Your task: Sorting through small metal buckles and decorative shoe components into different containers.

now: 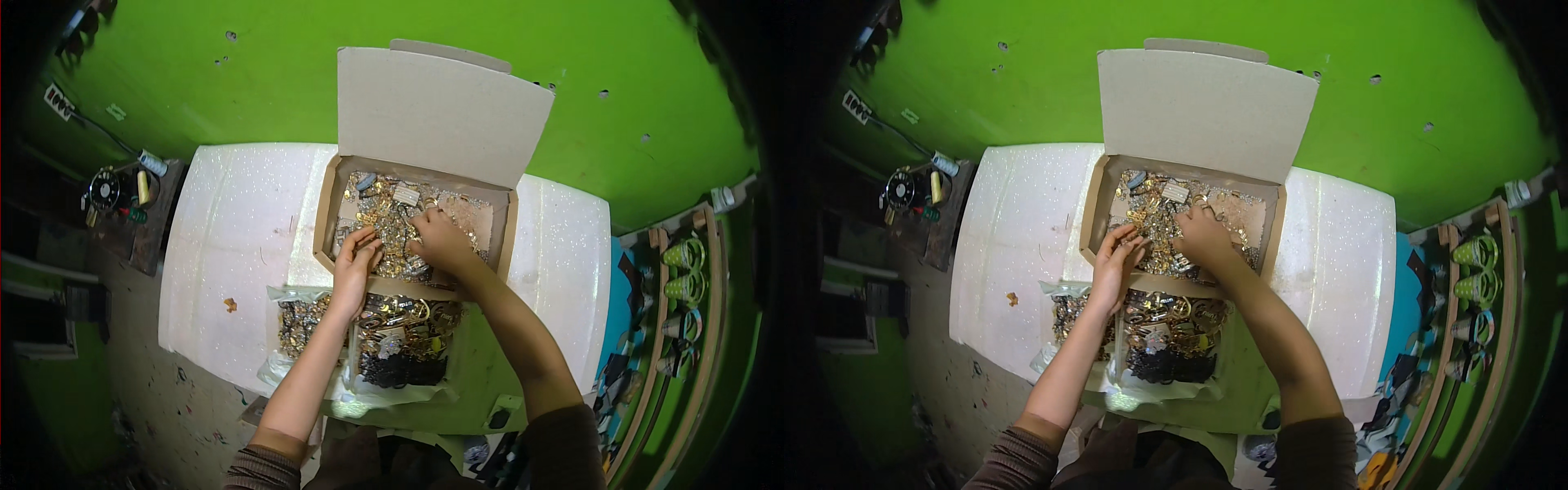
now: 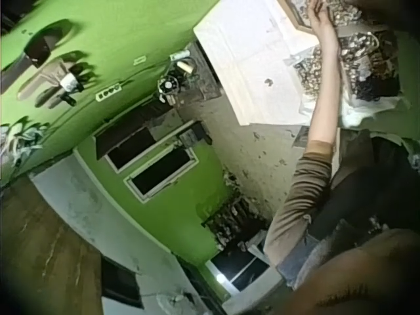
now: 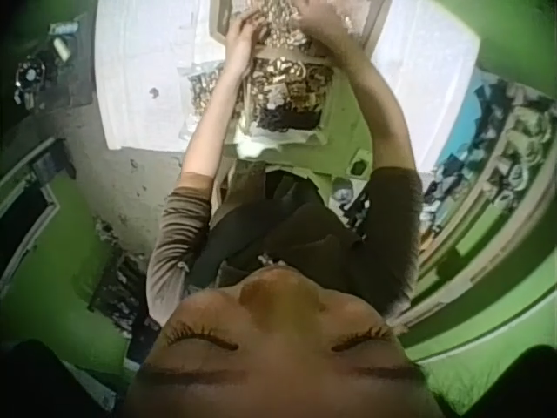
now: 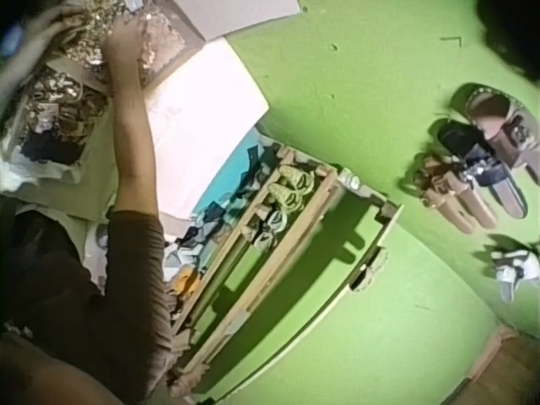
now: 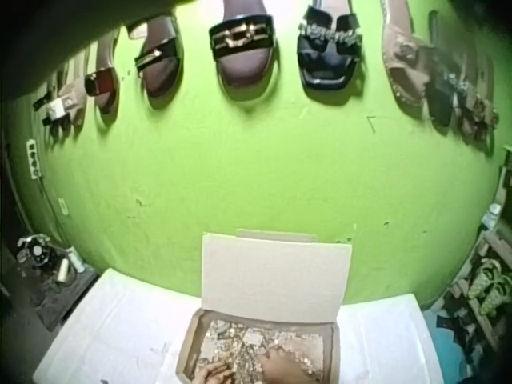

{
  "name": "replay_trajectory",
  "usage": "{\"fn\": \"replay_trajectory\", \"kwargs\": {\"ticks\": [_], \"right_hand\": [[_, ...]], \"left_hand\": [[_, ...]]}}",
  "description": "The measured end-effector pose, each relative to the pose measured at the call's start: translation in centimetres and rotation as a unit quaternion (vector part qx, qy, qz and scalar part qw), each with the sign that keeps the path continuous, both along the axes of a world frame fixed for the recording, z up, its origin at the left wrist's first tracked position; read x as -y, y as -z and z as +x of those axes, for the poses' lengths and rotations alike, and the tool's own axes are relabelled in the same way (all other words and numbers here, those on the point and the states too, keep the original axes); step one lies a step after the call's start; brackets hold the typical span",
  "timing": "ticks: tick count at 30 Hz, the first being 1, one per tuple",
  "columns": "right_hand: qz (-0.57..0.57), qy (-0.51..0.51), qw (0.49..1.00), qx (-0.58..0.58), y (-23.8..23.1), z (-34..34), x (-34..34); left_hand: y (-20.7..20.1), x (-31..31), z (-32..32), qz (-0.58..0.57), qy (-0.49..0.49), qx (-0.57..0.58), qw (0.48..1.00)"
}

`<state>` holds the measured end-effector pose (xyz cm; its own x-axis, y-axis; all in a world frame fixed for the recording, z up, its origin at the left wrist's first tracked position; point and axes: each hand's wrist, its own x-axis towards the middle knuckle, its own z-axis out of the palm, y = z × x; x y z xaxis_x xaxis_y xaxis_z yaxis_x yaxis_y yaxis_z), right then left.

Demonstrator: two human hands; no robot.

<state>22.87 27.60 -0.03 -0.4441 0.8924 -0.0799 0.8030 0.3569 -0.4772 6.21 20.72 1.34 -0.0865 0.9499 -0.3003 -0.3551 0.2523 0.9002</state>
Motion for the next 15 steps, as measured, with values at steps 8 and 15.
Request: {"fn": "replay_trajectory", "kwargs": {"ticks": [8, 15], "right_hand": [[0.072, 0.086, 0.981, 0.159, 0.7, -0.4, -0.9], [0.161, 0.207, 0.953, 0.153, -3.1, 0.1, 0.0]], "left_hand": [[-1.5, -2.0, -2.9, 0.06, 0.027, 0.015, 0.998], [-1.2, -4.3, -5.5, 0.087, 0.14, -0.022, 0.986]]}}
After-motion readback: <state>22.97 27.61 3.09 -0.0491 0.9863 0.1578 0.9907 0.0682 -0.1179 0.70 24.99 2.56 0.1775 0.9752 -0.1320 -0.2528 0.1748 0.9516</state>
